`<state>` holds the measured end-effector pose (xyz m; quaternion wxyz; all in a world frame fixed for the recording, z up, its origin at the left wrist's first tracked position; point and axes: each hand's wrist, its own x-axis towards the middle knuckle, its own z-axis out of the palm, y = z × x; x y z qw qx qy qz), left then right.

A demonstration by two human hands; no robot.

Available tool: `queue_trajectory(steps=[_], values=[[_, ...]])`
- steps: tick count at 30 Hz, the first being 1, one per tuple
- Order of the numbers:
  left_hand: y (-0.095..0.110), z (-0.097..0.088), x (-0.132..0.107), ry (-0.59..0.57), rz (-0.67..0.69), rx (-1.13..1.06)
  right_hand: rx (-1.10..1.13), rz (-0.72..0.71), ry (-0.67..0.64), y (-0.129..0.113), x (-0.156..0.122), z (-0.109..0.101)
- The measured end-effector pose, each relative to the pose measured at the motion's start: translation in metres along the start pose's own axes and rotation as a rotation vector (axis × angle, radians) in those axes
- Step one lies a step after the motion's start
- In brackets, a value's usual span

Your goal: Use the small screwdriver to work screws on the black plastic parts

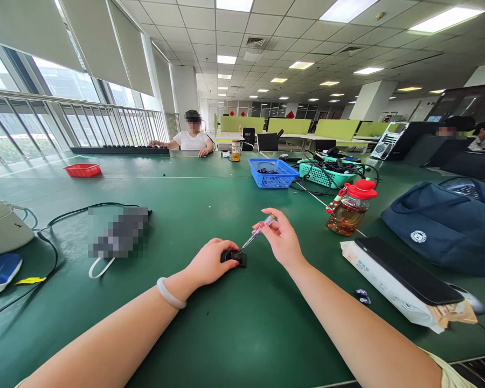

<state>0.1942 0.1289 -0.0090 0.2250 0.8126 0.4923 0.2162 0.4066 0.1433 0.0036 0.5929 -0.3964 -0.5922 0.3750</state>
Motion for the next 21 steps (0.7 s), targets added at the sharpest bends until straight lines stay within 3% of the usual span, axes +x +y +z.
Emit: queue_trajectory(steps=[21], values=[[-0.001,0.000,0.000,-0.007,-0.004,-0.008,0.136,0.218,0.124,0.015,0.010,-0.006]])
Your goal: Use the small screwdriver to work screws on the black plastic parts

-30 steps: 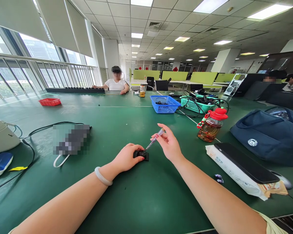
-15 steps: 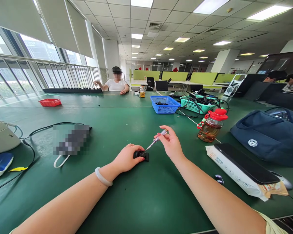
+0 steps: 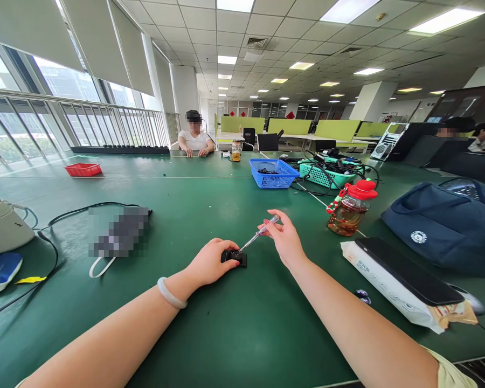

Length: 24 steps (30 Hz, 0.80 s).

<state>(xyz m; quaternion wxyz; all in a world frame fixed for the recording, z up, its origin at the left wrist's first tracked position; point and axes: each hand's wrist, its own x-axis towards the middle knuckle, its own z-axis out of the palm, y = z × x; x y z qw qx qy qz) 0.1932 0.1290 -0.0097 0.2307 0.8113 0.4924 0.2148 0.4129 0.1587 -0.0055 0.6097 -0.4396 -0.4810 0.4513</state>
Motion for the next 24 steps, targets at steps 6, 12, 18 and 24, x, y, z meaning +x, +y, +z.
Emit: queue_trajectory(steps=[6,12,18,24], values=[[0.001,0.000,0.000,0.003,0.003,0.006,-0.017,0.016,-0.001,0.003,0.003,-0.003],[0.002,0.000,-0.001,0.010,0.021,0.001,-0.104,-0.062,-0.010,0.000,-0.001,-0.002],[0.002,0.000,-0.001,0.010,0.024,-0.008,-0.151,-0.103,-0.021,-0.007,-0.007,0.001],[0.001,-0.001,-0.001,0.007,0.015,0.002,-0.175,-0.087,-0.013,-0.006,-0.007,0.001]])
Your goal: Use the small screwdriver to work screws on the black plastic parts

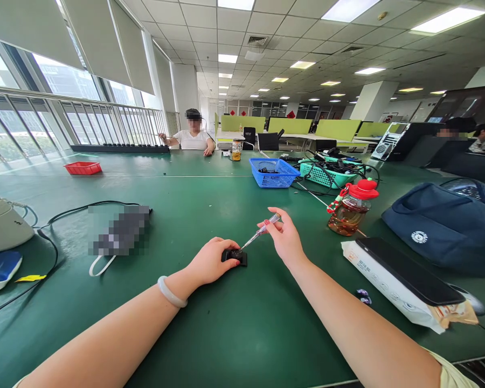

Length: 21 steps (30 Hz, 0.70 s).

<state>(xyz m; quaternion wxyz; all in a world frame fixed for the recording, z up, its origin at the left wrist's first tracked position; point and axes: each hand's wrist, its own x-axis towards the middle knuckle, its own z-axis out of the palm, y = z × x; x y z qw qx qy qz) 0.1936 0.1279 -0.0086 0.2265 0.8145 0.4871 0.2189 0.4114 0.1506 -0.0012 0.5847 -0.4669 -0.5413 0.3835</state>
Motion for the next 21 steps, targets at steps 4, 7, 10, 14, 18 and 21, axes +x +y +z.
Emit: queue_trajectory(steps=[4,7,10,14,18,21], values=[[0.0001,0.0006,0.0001,0.001,0.002,0.004,-0.013,-0.002,0.010,0.0030,0.0012,-0.0005],[0.0005,0.0018,0.0002,0.017,0.005,0.010,-0.020,-0.017,0.015,0.0045,0.0016,-0.0002],[0.0000,0.0027,0.0003,0.040,-0.007,0.020,-0.032,-0.026,0.018,0.0053,0.0015,0.0004],[-0.0016,0.0030,0.0006,0.042,-0.017,0.030,-0.035,-0.026,0.023,0.0058,0.0014,0.0008],[-0.0022,0.0029,0.0011,0.039,-0.014,0.022,-0.051,-0.046,0.030,0.0044,-0.0008,0.0015],[-0.0019,0.0029,0.0013,0.036,-0.013,0.016,-0.059,-0.089,0.038,0.0021,-0.0051,0.0034]])
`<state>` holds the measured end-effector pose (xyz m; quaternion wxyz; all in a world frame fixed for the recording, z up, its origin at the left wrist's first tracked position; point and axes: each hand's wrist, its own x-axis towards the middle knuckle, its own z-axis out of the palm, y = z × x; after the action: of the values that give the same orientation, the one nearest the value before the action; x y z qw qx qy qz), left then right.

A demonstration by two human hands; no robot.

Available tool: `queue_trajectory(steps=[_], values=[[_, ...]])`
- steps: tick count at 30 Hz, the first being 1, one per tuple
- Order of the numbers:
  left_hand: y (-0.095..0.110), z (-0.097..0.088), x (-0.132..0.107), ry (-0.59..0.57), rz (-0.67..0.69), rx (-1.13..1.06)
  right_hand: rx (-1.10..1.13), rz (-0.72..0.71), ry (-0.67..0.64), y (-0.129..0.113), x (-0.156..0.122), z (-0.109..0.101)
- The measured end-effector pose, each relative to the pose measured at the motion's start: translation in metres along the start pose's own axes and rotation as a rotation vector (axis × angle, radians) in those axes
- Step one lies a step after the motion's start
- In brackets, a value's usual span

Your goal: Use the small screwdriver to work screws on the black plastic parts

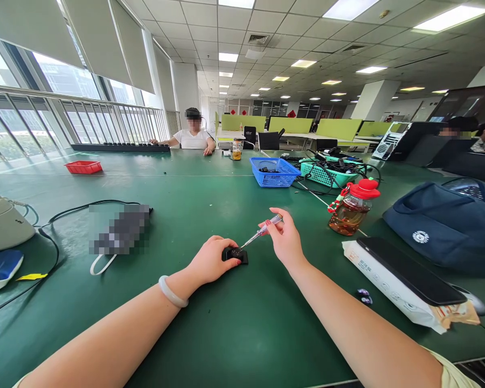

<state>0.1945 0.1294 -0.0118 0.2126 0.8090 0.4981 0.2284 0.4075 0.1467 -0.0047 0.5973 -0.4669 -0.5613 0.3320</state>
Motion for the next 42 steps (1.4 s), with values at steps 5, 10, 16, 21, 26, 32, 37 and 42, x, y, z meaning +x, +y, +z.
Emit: queue_trajectory(steps=[5,10,16,21,26,32,37,42], values=[[-0.001,0.000,0.000,-0.006,-0.006,-0.001,-0.010,-0.124,-0.012,-0.006,-0.009,0.003],[-0.003,0.001,0.001,-0.005,0.019,0.007,-0.017,-0.179,-0.072,-0.008,-0.013,0.005],[-0.002,0.000,0.001,-0.012,0.022,0.004,-0.047,-0.186,-0.151,-0.004,-0.014,0.007],[-0.001,0.000,0.000,-0.015,0.016,0.013,-0.066,-0.208,-0.172,-0.005,-0.015,0.007],[-0.001,0.000,0.001,-0.011,0.017,0.009,-0.068,-0.208,-0.171,-0.006,-0.016,0.006],[-0.001,0.000,0.001,-0.013,0.022,0.012,-0.065,-0.219,-0.153,-0.006,-0.016,0.006],[-0.001,0.001,0.001,-0.008,0.028,0.014,-0.065,-0.224,-0.147,-0.005,-0.016,0.006],[-0.001,0.001,0.001,-0.007,0.029,0.023,-0.075,-0.227,-0.137,-0.005,-0.016,0.005]])
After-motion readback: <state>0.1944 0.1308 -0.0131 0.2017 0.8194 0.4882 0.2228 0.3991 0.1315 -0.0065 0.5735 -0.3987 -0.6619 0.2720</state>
